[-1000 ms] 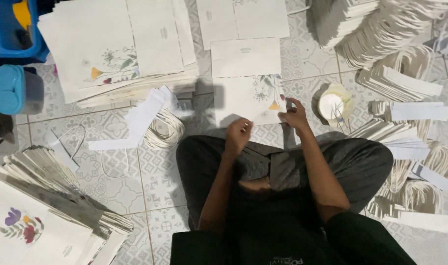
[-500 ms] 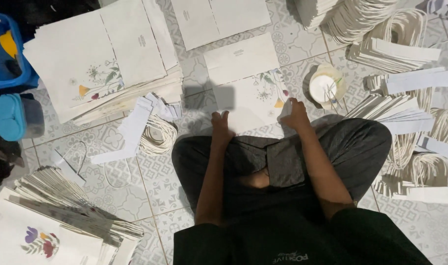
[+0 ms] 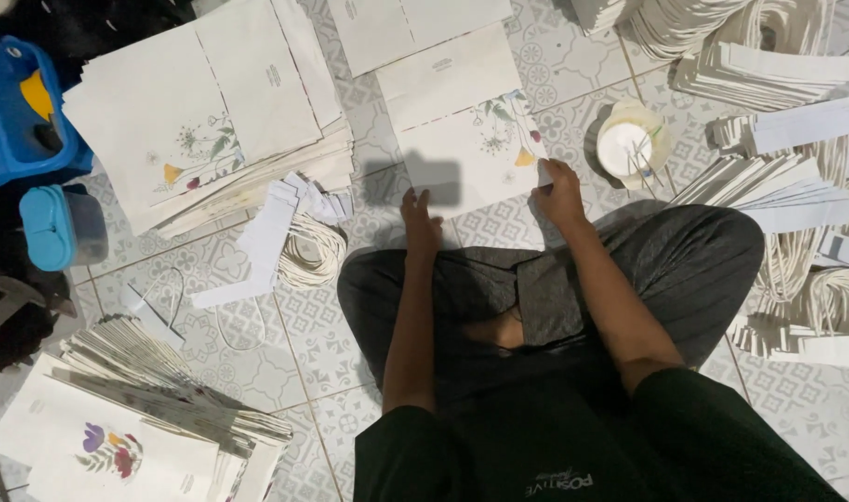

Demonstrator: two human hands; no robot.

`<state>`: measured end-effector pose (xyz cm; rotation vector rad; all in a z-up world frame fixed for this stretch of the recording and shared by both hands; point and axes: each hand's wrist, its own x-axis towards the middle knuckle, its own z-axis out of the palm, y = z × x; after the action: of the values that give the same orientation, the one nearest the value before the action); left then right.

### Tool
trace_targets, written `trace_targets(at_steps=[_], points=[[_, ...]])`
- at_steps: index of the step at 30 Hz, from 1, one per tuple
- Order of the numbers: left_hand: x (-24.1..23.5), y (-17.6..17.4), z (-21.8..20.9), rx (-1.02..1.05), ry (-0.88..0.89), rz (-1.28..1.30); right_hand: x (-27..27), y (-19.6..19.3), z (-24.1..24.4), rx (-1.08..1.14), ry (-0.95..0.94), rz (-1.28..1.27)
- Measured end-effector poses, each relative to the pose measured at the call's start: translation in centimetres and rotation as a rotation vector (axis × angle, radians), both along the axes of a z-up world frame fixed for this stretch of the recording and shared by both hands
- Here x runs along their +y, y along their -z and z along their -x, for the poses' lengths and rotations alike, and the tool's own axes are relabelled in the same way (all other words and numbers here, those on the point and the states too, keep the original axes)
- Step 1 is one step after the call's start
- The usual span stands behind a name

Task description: The person sits on the floor and assembles paper bags by applying glue to paper strips and attaching them to the bag body. They press the glued areas to secure the handles and stack the finished bags.

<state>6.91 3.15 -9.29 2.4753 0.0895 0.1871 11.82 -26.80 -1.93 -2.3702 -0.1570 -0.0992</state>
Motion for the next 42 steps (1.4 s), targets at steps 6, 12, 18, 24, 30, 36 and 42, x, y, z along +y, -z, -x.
trace_targets(at_steps=[6, 12, 18, 24, 30, 36, 42], points=[[0.5, 1.3, 0.6, -0.038, 0.064, 0.134, -0.1, 2.4, 0.2, 0.052, 0.073, 0.083], [1.3, 3.0, 2.9, -0.519, 0.215, -0.307, 1.0, 3.6, 0.8, -0.086, 0.058, 0.342], [2.3, -12.9, 10.3, -0.123, 0.057, 0.059, 6.6, -1.5, 3.9, -0.257, -0.158, 0.384], [9.1, -22.3, 15.3, -0.39, -0.398, 0.234, 16.2, -3.9, 5.9, -0.127, -0.355, 0.107], [17.7, -12.2, 16.4, -0.339, -0.865, 0.272, 29.3, -7.3, 6.5, -0.008, -0.623, -0.254], [19.6, -11.0, 16.3, -0.33, -0.869, 0.327, 37.3, -10.6, 7.1, -0.154, -0.728, -0.272], [19.5, -13.5, 16.5, -0.303, -0.863, 0.42, 38.1, -8.4, 6.7, -0.193, -0.655, -0.148]])
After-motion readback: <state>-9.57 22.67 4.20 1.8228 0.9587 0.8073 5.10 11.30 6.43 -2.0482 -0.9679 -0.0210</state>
